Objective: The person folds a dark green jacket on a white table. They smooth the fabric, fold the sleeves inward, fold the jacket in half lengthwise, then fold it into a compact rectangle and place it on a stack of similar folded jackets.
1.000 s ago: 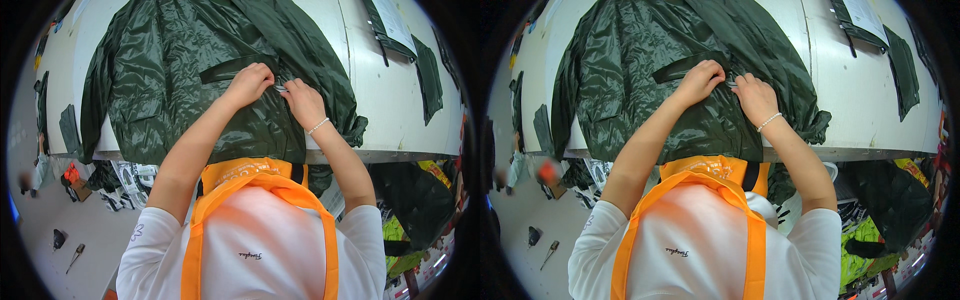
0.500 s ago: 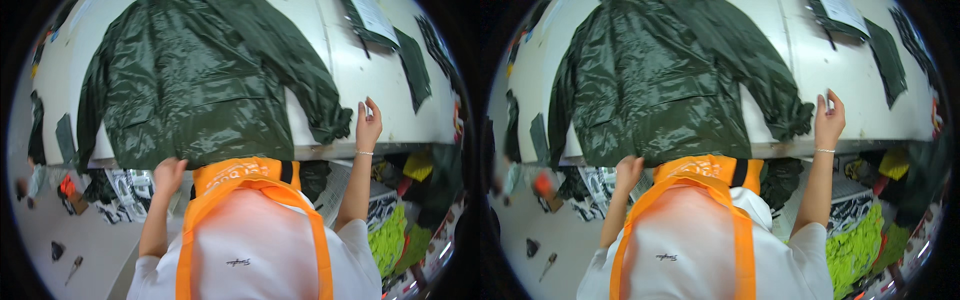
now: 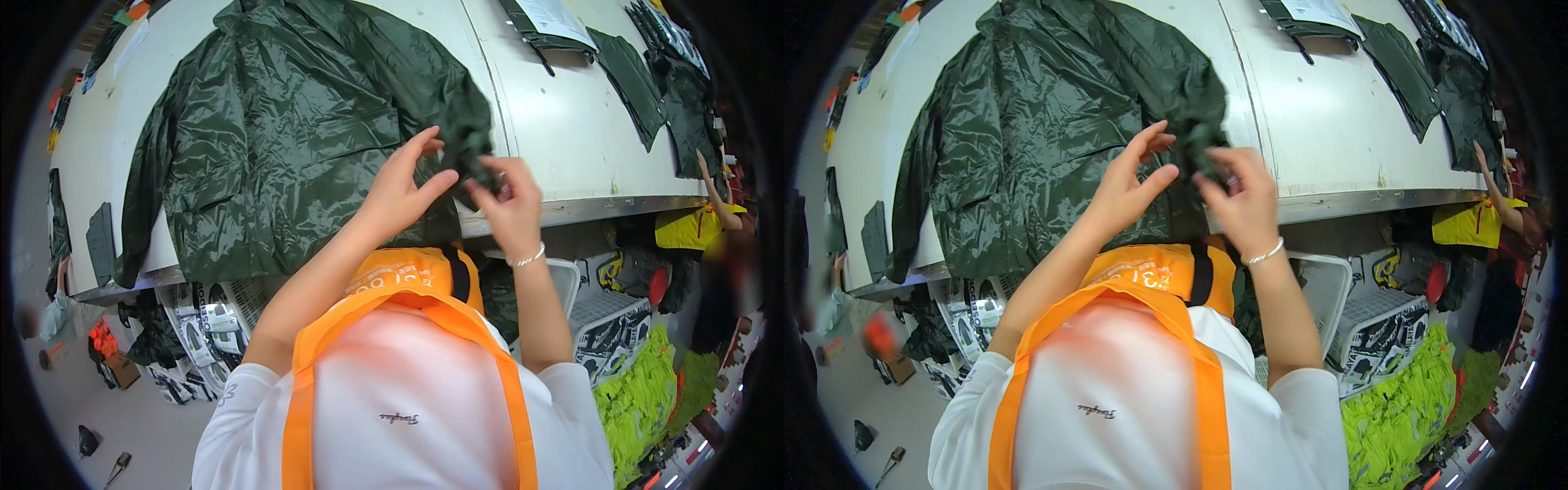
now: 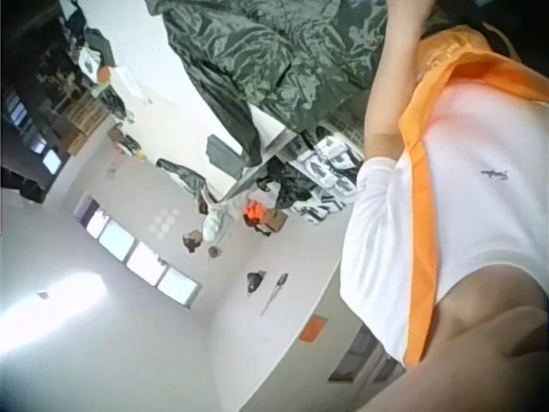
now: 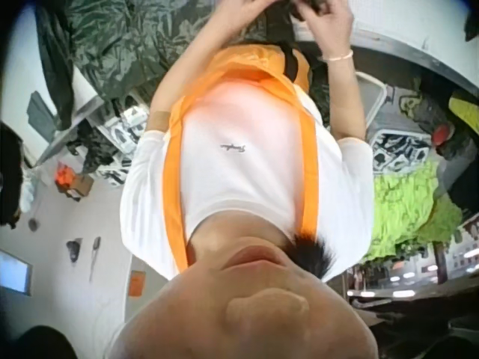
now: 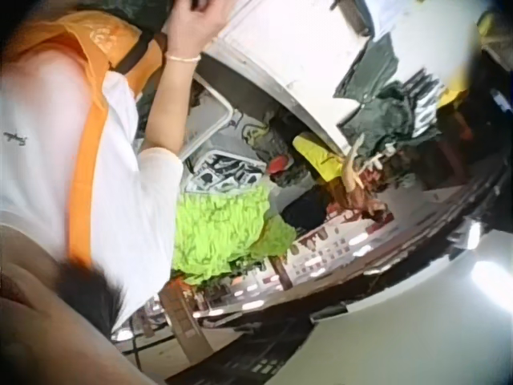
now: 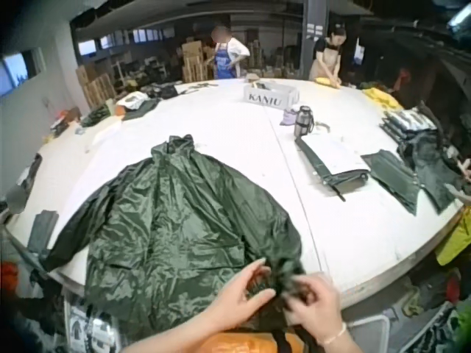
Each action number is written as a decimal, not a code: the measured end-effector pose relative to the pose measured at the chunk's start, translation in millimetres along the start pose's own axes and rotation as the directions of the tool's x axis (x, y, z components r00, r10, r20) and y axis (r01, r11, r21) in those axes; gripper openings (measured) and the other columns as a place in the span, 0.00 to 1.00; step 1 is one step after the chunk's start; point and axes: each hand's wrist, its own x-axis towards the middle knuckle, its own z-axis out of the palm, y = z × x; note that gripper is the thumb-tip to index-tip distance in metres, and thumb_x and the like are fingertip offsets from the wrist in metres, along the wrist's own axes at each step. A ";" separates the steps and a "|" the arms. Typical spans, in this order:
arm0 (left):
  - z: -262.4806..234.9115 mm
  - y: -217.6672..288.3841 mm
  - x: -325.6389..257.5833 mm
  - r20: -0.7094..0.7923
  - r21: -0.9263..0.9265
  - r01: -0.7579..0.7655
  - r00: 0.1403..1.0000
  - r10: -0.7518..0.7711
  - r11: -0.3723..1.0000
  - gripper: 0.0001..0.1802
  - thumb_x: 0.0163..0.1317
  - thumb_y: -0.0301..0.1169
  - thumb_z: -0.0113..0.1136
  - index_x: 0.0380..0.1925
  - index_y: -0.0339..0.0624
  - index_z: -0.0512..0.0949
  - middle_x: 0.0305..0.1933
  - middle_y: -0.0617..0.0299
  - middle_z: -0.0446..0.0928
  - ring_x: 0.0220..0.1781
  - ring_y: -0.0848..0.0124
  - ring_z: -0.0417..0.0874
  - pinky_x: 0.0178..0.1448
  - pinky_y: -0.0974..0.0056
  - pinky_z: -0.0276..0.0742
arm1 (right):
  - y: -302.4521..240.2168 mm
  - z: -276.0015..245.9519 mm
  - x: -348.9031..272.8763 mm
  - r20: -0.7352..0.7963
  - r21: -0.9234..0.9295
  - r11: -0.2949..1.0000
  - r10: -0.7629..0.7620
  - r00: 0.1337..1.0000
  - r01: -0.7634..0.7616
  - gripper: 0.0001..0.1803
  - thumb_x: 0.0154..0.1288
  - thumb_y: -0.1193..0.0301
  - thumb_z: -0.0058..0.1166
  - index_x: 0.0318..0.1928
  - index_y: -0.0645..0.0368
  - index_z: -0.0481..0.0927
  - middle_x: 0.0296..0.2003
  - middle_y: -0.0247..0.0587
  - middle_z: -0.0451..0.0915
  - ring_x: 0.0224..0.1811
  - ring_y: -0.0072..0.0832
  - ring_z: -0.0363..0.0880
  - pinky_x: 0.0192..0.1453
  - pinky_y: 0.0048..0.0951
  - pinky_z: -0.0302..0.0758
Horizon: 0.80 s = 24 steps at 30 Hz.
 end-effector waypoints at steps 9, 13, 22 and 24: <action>-44.6 -20.5 -24.1 0.094 -0.747 0.348 0.899 -0.428 0.566 0.23 0.67 0.33 0.52 0.58 0.33 0.66 0.50 0.63 0.76 0.48 0.77 0.76 0.52 0.73 0.71 | 2.1 13.3 -11.6 0.193 0.464 0.864 0.114 0.975 -0.193 0.22 0.53 0.78 0.64 0.51 0.60 0.77 0.41 0.27 0.78 0.20 0.07 0.54 0.24 0.11 0.56; -48.3 -11.2 -26.0 0.039 -0.802 0.237 0.937 -0.347 0.549 0.22 0.67 0.32 0.52 0.58 0.32 0.66 0.50 0.64 0.77 0.44 0.77 0.77 0.50 0.74 0.73 | -12.1 35.2 1.7 0.198 0.525 0.829 0.098 0.975 -0.190 0.26 0.51 0.76 0.67 0.53 0.60 0.75 0.39 0.27 0.78 0.20 0.07 0.52 0.23 0.11 0.55; -71.5 16.3 -30.0 -0.007 -0.007 0.011 1.000 -0.011 1.000 0.13 0.59 0.25 0.59 0.45 0.35 0.78 0.41 0.60 0.80 0.41 0.74 0.79 0.47 0.72 0.73 | -53.8 42.1 20.4 0.173 0.262 0.960 -0.150 0.973 0.102 0.15 0.50 0.78 0.66 0.40 0.62 0.80 0.36 0.33 0.78 0.26 0.11 0.68 0.30 0.13 0.66; -75.2 17.6 -30.8 -0.011 -0.043 0.023 1.000 -0.023 0.999 0.12 0.57 0.24 0.60 0.42 0.33 0.79 0.39 0.59 0.79 0.39 0.72 0.79 0.45 0.71 0.72 | -49.2 37.3 22.1 0.266 0.274 0.961 -0.115 0.957 0.040 0.12 0.52 0.79 0.64 0.40 0.63 0.80 0.34 0.33 0.79 0.27 0.12 0.69 0.31 0.15 0.67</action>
